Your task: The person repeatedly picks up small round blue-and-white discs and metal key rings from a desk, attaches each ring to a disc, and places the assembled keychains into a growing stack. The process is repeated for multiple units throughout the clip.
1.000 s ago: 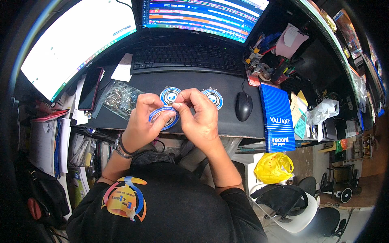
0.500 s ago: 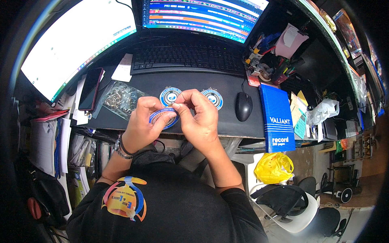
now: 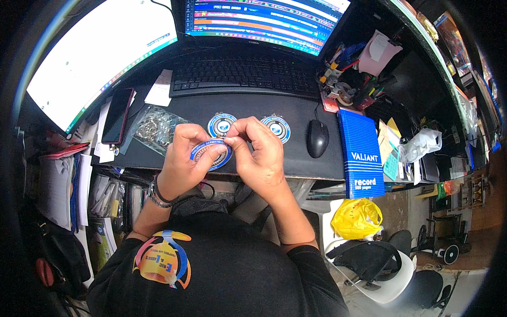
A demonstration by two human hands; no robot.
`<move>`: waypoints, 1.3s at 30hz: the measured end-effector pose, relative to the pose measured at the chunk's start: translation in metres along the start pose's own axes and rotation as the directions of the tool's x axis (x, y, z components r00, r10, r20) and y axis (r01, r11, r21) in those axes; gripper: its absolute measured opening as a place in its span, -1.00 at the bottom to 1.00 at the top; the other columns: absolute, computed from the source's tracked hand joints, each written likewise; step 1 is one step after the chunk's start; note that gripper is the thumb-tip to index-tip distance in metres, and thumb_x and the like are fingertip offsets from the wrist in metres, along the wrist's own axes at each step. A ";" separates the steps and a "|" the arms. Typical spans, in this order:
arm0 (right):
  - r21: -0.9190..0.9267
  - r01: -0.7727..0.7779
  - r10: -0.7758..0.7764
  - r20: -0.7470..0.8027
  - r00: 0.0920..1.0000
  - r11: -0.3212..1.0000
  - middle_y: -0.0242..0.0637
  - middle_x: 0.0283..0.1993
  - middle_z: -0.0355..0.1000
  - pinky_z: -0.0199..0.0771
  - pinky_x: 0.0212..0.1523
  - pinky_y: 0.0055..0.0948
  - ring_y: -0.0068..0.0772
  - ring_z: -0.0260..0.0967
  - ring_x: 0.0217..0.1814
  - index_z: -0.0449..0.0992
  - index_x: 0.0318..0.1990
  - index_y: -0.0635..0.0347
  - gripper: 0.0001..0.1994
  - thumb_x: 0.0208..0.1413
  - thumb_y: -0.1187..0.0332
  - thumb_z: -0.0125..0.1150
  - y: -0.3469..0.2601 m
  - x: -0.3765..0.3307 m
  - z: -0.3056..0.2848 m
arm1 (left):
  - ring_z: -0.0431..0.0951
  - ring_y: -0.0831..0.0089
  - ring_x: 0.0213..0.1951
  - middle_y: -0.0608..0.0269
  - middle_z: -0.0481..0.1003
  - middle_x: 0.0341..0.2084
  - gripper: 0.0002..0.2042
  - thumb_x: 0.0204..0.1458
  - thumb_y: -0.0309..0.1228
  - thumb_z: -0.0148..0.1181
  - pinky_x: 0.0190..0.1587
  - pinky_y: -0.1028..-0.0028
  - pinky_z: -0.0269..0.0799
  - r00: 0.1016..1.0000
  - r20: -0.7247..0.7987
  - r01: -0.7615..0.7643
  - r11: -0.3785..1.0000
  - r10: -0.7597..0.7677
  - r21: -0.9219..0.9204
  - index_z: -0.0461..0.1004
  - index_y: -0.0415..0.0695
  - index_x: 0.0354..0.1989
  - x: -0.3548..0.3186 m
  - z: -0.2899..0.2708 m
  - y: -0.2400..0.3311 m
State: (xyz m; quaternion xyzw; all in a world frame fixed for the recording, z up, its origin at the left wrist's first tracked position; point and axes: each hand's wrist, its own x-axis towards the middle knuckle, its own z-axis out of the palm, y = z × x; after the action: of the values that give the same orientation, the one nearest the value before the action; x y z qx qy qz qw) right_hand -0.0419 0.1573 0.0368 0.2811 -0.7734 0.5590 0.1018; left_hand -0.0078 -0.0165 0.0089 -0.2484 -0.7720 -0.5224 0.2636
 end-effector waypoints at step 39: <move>0.019 0.153 -0.149 -0.146 0.978 0.988 -0.26 -0.41 0.43 0.41 -0.31 -0.46 -0.37 0.41 -0.39 0.44 -0.38 0.28 -0.88 -0.03 0.69 0.19 0.000 0.002 0.012 | 0.65 0.42 -0.25 0.11 0.61 -0.31 -0.75 -0.01 -0.47 0.38 -0.24 0.49 0.54 0.980 -0.053 0.188 0.979 -0.192 -0.079 0.50 -0.24 -0.18 0.007 -0.004 0.022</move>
State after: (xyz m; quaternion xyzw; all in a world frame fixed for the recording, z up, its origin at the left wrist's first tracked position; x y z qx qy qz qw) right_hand -0.0419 0.1459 0.0333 0.2995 -0.7321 0.5799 0.1952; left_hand 0.0020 -0.0127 0.0294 -0.1671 -0.7642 -0.5803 0.2266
